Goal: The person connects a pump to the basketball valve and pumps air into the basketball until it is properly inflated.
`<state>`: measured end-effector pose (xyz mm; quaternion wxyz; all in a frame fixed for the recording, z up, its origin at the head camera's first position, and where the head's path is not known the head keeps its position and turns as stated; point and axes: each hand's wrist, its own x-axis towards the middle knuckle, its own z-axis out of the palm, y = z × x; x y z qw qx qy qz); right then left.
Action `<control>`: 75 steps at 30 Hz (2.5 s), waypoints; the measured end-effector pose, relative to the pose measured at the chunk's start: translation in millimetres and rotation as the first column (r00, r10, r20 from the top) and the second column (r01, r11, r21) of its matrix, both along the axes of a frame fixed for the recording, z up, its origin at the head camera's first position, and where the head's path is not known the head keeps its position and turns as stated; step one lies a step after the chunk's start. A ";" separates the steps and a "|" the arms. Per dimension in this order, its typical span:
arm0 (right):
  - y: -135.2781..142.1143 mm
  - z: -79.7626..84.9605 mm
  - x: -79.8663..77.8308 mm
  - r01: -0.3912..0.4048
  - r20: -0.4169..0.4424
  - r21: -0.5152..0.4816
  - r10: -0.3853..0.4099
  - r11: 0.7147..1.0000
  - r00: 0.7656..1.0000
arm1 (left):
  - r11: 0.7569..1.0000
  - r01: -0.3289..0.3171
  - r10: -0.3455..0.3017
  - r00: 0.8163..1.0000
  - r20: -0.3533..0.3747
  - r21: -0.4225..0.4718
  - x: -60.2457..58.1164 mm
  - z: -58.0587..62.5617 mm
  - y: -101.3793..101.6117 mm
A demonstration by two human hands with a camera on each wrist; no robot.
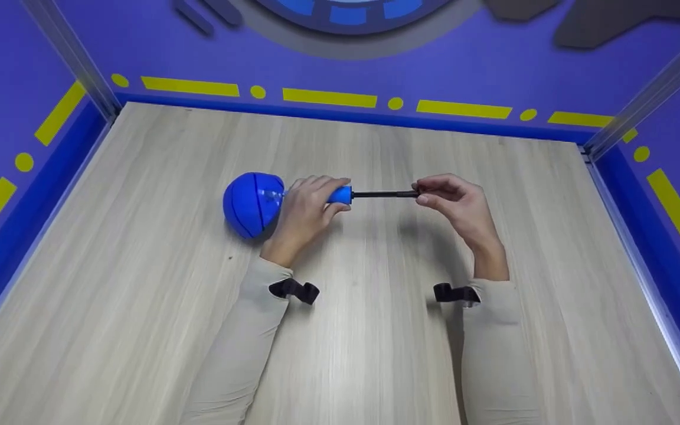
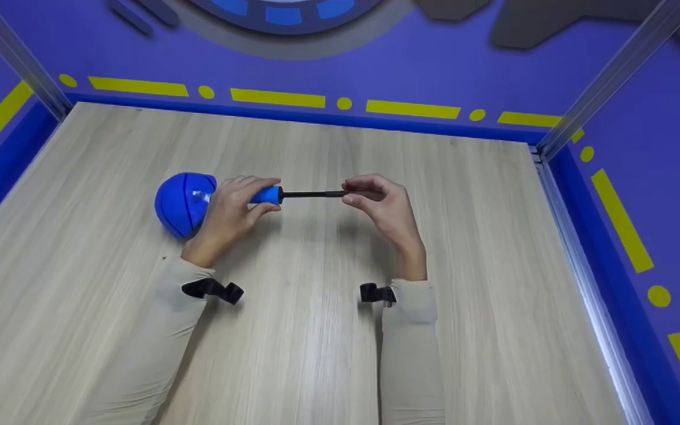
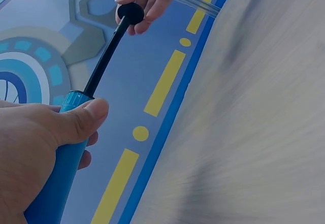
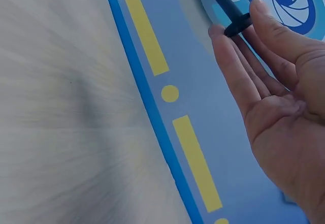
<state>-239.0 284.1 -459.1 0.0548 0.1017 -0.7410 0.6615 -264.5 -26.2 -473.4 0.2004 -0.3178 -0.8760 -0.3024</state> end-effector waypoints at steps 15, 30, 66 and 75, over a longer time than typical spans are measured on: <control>-57.3 -8.4 -4.3 -0.008 -0.001 0.026 0.008 1.000 1.000 | 1.000 -0.002 0.000 0.998 -0.057 -0.031 4.5 0.1 10.7; -79.2 -12.8 -0.3 -0.041 -0.084 0.118 0.051 0.992 0.995 | 0.998 0.055 -0.055 0.998 -0.013 -0.009 -0.4 -0.4 0.9; -97.0 -15.4 -0.3 0.010 -0.035 -0.025 -0.011 1.000 0.999 | 0.999 0.031 -0.031 0.999 -0.037 0.015 4.5 0.7 2.1; -70.0 -7.2 -1.8 -0.042 -0.115 0.219 0.069 0.975 0.991 | 0.997 0.078 -0.078 0.997 -0.016 0.013 -1.0 1.6 -5.2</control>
